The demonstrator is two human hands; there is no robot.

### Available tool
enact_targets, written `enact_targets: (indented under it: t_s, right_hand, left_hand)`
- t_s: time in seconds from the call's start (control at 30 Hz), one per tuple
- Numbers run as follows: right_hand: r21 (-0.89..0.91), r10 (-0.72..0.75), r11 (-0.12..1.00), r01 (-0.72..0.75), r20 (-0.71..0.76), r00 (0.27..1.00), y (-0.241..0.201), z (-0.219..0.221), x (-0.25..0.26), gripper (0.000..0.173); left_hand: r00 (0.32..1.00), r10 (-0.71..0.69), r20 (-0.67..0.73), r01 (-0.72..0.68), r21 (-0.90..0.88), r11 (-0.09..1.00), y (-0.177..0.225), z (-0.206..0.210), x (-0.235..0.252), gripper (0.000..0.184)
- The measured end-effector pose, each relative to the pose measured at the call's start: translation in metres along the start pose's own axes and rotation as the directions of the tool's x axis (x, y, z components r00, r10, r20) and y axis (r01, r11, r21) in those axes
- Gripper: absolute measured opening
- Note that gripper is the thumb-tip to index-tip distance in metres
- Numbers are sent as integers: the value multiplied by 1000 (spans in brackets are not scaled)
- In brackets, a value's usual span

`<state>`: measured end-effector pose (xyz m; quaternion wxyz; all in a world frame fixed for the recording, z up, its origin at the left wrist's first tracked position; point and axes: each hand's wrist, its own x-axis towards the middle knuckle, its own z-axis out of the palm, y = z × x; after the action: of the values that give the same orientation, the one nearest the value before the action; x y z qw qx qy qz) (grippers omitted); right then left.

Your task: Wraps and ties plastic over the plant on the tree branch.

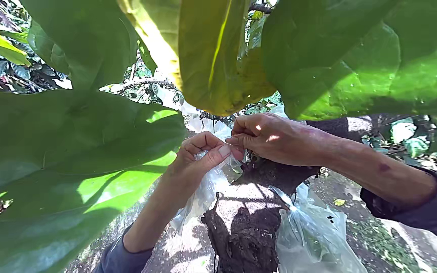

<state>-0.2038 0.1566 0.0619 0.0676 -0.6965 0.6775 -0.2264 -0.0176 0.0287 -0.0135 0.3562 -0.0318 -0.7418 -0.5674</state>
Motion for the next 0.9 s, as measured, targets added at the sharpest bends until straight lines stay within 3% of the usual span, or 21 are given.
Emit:
enact_targets:
  t_s: [0.2,0.33,0.43,0.63,0.9]
  right_hand:
    - [128,-12,992,12,3,1000,1,-2,-5,21]
    - [67,-29,997,29,-10,1000,1,-3,-13,13]
    - [36,-22,999,24,-55,998,-2,-2,-18,11]
    - [191,86,980,-62,-122,989,-7,2,-20,20]
    - [220,83,974,-58,-106,991,-4,1,-19,9]
  left_hand:
    - [987,-141,-71,134,-90,987,2,9,2,21]
    - [982,-168,-90,160,-81,984,3,12,3,23]
    - [980,-168,-107,162,-56,985,1,13,3,23]
    - [981,-148,-124,146,-26,989,0,14,2,23]
    - [985,-76,-155,94,111,989,3,14,-7,16]
